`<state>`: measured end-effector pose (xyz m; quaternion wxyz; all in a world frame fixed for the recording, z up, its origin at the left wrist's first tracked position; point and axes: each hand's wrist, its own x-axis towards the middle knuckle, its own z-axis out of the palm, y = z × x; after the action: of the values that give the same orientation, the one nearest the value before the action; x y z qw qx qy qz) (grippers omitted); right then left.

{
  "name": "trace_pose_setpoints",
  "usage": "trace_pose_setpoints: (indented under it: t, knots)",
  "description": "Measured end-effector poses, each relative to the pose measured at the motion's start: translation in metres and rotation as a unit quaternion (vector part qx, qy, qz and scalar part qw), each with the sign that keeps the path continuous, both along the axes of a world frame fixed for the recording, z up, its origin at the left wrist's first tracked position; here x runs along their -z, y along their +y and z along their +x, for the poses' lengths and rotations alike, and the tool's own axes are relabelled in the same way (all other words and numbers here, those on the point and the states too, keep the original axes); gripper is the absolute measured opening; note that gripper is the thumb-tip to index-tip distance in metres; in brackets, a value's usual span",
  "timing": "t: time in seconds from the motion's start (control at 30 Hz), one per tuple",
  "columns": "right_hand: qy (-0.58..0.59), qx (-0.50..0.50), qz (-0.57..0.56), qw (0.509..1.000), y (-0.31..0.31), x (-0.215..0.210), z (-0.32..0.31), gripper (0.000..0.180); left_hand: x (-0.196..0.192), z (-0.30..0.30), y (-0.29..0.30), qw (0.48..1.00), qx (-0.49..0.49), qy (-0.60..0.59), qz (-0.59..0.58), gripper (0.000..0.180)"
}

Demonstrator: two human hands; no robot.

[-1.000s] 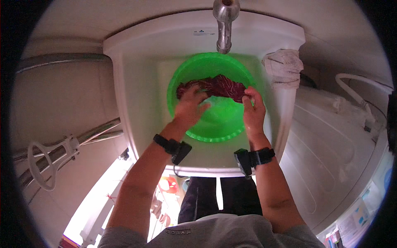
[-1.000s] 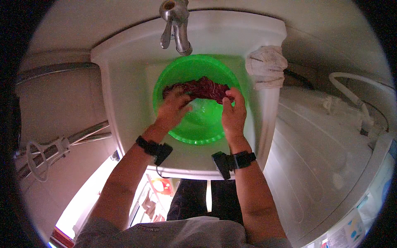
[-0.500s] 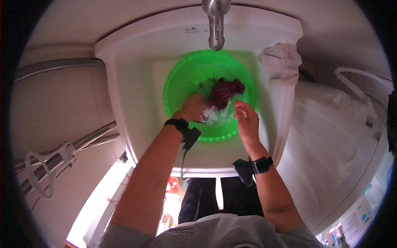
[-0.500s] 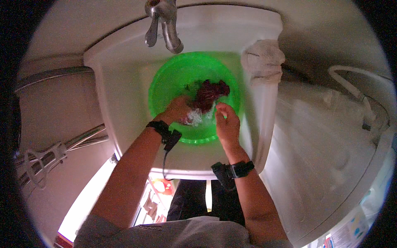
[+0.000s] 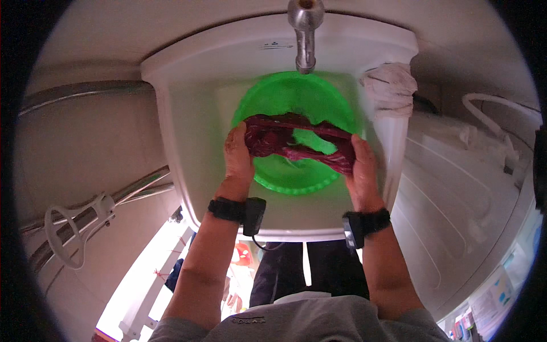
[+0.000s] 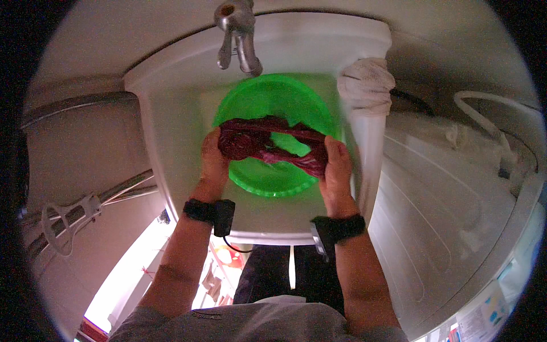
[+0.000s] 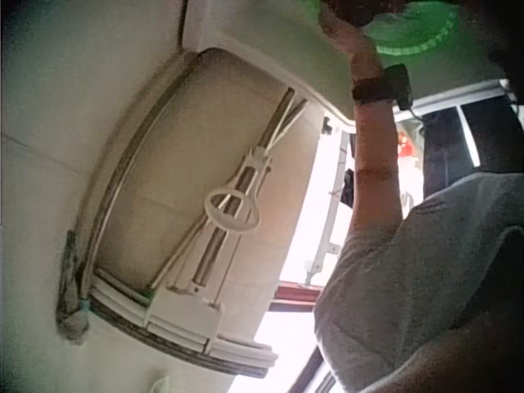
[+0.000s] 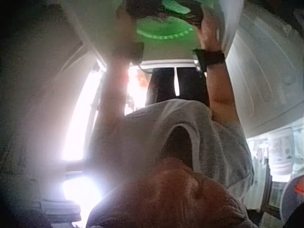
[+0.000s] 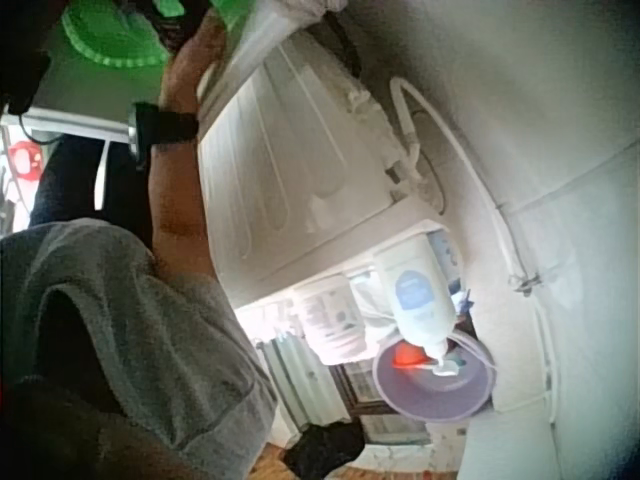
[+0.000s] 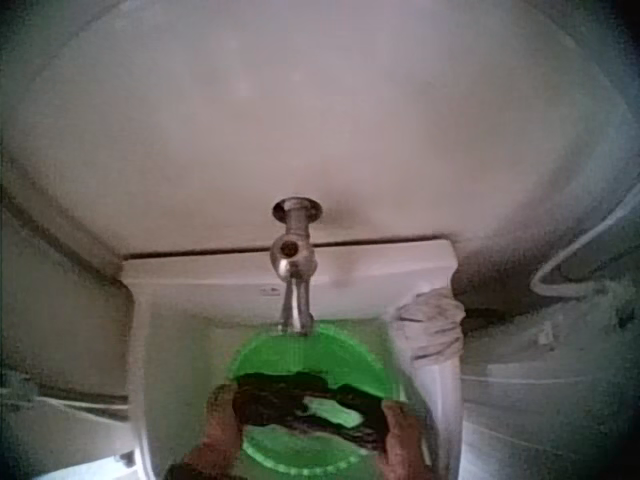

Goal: Hand washing a pair of striped underwear in a basin and rinsing it under a tap.

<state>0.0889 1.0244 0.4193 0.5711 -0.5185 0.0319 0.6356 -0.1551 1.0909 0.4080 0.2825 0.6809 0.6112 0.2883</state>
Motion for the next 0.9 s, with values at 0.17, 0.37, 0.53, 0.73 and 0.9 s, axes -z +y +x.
trace_pose_setpoints:
  t: [0.17, 0.37, 0.53, 0.73, 0.9]
  knots:
    - [-0.073, -0.002, 0.057, 0.996, 0.015, -0.097, 0.006, 0.028, -0.044, -0.011, 0.014, 0.889, -0.218, -0.308, -0.26, 0.021]
    - [-0.366, -0.103, 0.041, 0.924, 0.005, -0.052, 0.005, 0.033, -0.033, -0.012, -0.001, 0.986, 0.1, 0.118, -0.061, 0.016]
    - [-0.444, -0.225, -0.051, 0.866, 0.0, -0.036, 0.016, 0.032, -0.019, -0.01, 0.013, 0.976, 0.062, 0.192, -0.075, 0.014]
    - [-0.334, -0.055, 0.056, 0.939, 0.003, -0.127, 0.011, 0.025, -0.066, -0.031, 0.027, 0.953, -0.131, -0.24, -0.131, 0.007]
    - [-0.505, -0.17, 0.087, 0.842, -0.023, -0.11, 0.021, 0.027, -0.089, -0.047, 0.021, 0.97, -0.073, -0.178, -0.151, 0.011]
